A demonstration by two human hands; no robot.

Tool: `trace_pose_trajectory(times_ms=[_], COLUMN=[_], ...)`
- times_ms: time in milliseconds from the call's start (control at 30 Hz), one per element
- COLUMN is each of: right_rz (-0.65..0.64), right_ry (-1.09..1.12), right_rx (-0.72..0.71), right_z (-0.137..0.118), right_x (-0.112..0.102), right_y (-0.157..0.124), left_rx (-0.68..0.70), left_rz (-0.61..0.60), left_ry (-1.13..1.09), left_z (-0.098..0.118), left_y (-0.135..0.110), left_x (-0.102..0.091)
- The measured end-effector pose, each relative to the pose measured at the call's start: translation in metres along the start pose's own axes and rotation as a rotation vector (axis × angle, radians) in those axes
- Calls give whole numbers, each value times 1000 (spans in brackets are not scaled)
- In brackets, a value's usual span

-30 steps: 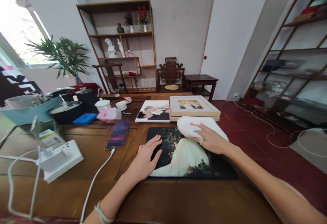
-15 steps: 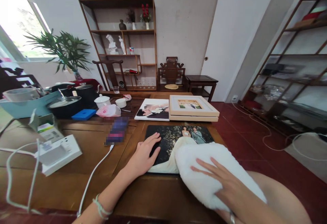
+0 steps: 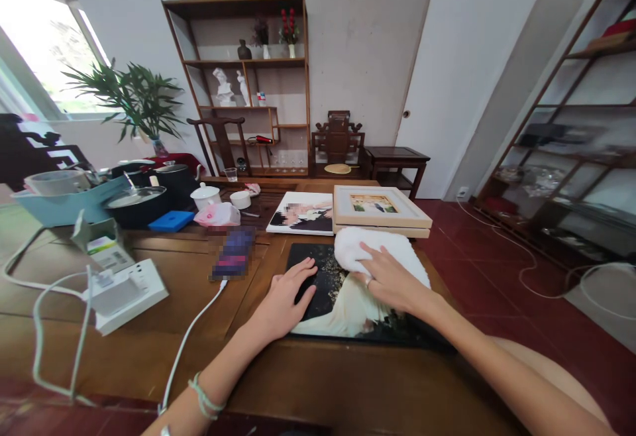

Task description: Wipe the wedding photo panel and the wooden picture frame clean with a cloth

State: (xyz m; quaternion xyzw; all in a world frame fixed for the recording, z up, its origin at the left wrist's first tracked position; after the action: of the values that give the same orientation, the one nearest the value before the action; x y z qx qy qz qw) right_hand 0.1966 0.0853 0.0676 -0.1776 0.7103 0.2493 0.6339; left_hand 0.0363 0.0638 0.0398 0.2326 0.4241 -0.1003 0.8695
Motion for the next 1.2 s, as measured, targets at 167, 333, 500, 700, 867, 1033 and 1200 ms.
trace_pose_trajectory(times_ms=[167,333,500,700,867,1033,1200], right_rz=[-83,-253,-107,-25,-6,-45,-167], right_ry=[43,66,109,73,40,61,102], right_rx=[-83,-234,-143,-67,-69,-170,-219], right_z=[-54,-86,-61,-25,-26,-62,-81], right_x=[4,17,5,10,13,8,2], right_y=[-61,-99,-65,16,24,-33,-83], left_rx=[-4,-9,-4,9,-11,-4,-32], left_rz=[4,0,0,-4,-10,-25,-20], left_ry=[-9,-2,9,9,5,-10,2], left_z=[0,-1,-2,-1,0,1,-2], left_y=[0,0,0,-1,0,2,1], left_x=[1,2,3,1,1,2,2])
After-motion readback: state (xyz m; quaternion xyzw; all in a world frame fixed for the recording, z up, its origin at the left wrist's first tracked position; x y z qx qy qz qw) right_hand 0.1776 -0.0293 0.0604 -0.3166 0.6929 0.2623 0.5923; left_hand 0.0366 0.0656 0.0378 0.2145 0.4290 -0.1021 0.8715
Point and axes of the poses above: each hand's wrist, its own y-axis towards the middle knuckle, its own x-axis out of the palm, z = x × y, the point moved 8 cm from there along y, towards the middle knuckle, and after that the axes turned 6 degrees about -y, right-handed, at the moved point
